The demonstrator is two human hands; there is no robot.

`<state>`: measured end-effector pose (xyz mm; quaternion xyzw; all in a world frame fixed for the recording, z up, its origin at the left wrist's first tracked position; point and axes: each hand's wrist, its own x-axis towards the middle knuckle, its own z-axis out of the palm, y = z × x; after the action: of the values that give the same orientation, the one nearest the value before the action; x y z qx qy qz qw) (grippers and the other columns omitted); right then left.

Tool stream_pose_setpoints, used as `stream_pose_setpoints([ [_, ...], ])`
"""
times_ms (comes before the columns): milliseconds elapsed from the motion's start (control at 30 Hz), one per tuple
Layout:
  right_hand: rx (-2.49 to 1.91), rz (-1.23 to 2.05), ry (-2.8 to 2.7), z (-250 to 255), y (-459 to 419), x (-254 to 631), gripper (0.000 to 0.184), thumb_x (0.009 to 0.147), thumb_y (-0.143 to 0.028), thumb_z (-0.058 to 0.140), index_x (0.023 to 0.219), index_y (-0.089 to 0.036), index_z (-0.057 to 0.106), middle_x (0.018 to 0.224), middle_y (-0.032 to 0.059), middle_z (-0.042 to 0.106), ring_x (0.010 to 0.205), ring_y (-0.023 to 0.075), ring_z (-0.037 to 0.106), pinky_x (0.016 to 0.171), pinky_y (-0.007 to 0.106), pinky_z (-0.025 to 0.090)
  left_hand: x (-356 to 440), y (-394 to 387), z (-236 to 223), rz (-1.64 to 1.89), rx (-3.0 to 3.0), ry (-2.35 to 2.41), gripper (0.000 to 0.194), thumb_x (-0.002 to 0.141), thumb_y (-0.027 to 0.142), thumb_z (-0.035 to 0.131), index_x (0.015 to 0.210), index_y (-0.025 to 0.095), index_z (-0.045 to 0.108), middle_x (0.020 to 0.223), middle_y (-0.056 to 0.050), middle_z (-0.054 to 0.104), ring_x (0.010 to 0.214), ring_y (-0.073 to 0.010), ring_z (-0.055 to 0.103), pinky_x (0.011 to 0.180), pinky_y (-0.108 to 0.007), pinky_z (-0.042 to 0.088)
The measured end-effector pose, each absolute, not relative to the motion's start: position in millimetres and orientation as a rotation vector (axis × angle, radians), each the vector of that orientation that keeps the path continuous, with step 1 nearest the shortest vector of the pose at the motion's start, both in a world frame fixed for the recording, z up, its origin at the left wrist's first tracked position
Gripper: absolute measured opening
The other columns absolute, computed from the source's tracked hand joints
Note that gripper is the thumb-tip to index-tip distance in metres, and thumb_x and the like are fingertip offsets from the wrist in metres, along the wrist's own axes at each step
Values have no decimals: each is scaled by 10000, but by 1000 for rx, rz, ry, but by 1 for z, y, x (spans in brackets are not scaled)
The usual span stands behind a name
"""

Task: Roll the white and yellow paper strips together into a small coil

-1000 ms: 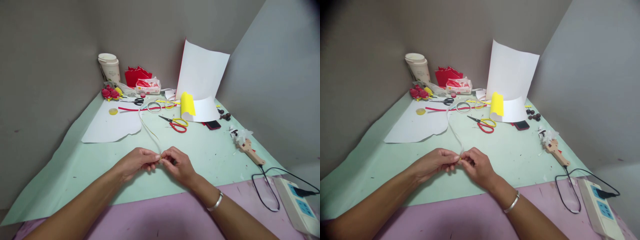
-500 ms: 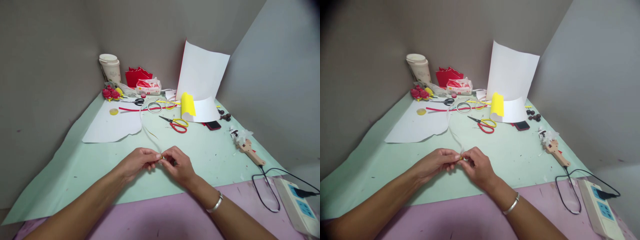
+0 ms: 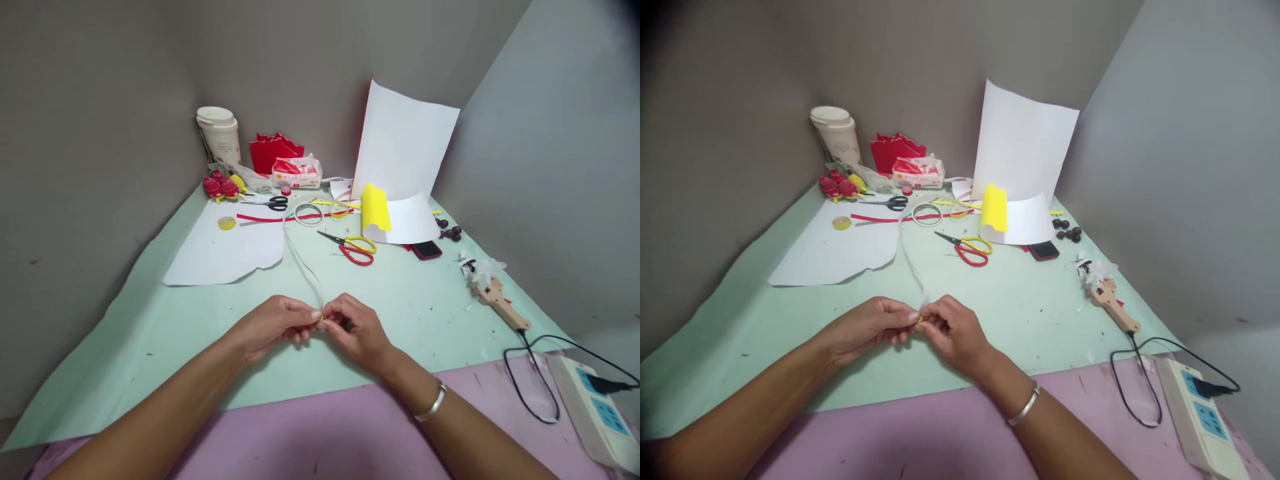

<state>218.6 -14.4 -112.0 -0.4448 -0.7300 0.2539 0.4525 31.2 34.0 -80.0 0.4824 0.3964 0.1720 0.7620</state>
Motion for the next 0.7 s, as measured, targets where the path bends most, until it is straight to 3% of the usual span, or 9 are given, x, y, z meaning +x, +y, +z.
stream_pose_setpoints([
  [233,-1093,680,-1817,-111,-14,219,69,829,-170,645,895,-190,637,772,4,572,621,95,535,560,206,445,32,34,-79,377,1064,878,250,746,369,728,720,121,713,611,-5,586,583,-91,491,566,-213,371],
  [500,-1138,403,-1780,-114,-16,215,28,843,-194,638,869,-198,631,764,11,578,625,109,523,573,226,459,37,30,-80,471,1021,938,280,718,406,750,741,129,717,632,2,579,589,-91,483,578,-223,378],
  [700,-1138,469,-1807,-113,-16,216,23,850,-192,612,865,-202,626,760,18,587,628,119,535,574,236,472,34,31,-78,419,1052,918,293,721,420,738,749,128,723,624,-8,599,592,-104,500,572,-229,368],
])
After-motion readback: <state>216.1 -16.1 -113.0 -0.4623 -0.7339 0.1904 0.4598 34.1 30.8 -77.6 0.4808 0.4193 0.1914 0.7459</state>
